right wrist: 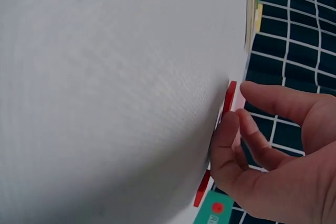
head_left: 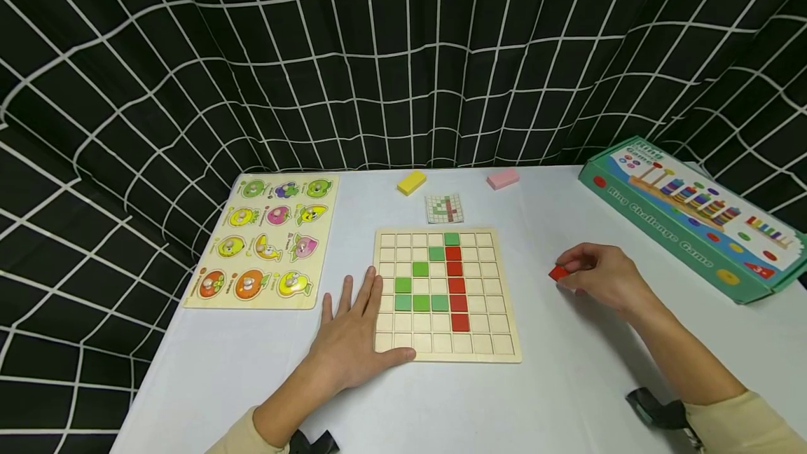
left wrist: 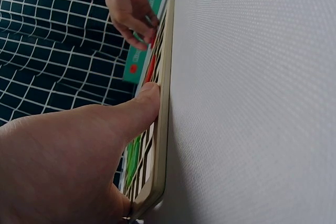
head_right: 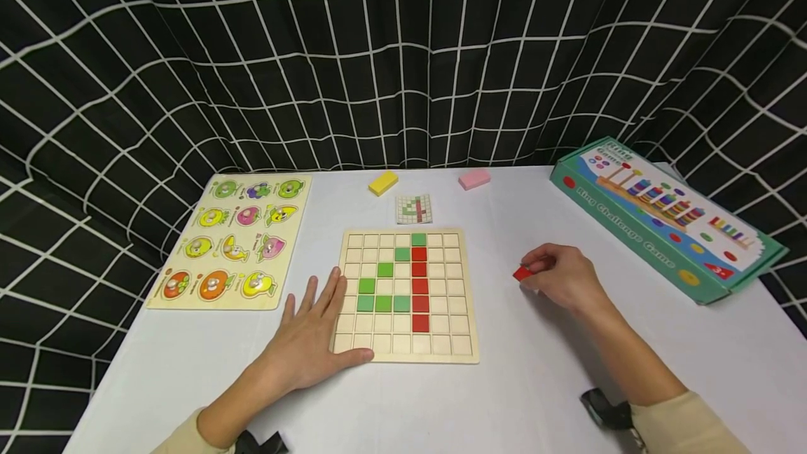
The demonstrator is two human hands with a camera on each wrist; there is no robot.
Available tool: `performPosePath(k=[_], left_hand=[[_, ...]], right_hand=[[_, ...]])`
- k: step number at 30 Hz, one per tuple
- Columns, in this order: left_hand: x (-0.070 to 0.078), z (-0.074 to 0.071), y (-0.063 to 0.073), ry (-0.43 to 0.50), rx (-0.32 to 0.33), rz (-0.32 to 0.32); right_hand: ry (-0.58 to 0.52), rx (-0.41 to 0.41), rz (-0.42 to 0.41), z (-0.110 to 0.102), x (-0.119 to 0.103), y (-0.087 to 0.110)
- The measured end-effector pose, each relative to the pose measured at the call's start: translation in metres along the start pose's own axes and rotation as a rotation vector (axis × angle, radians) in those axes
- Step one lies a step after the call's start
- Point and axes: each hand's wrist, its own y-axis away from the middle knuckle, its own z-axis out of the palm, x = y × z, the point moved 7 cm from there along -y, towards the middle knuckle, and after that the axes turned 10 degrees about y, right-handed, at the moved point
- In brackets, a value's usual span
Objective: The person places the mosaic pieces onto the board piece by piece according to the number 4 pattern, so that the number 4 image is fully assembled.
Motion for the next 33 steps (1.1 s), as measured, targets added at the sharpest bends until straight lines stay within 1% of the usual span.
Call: performPosePath(k=[3, 8, 14, 24, 33], left_hand=[[0.000, -0.001, 0.000, 0.001, 0.000, -0.002], [0.000, -0.001, 0.001, 0.001, -0.004, -0.003], [0.000, 0.000, 0.002, -0.006, -0.004, 0.002], [-0.001, 0.001, 0.000, -0.006, 0.001, 0.002], [-0.001, 0.001, 0.000, -0.005, 0.000, 0.000]], right_hand=[[0.040, -0.007, 0.015, 0.000, 0.000, -0.001], [0.122, 0.011, 0.017, 0.001, -0.003, -0.001], [0.169, 0.031, 0.016, 0.002, -0.007, -0.002], [0.200, 0.042, 0.009, 0.002, -0.010, -0.001], [0.177, 0.022, -0.009, 0.005, -0.014, 0.002]])
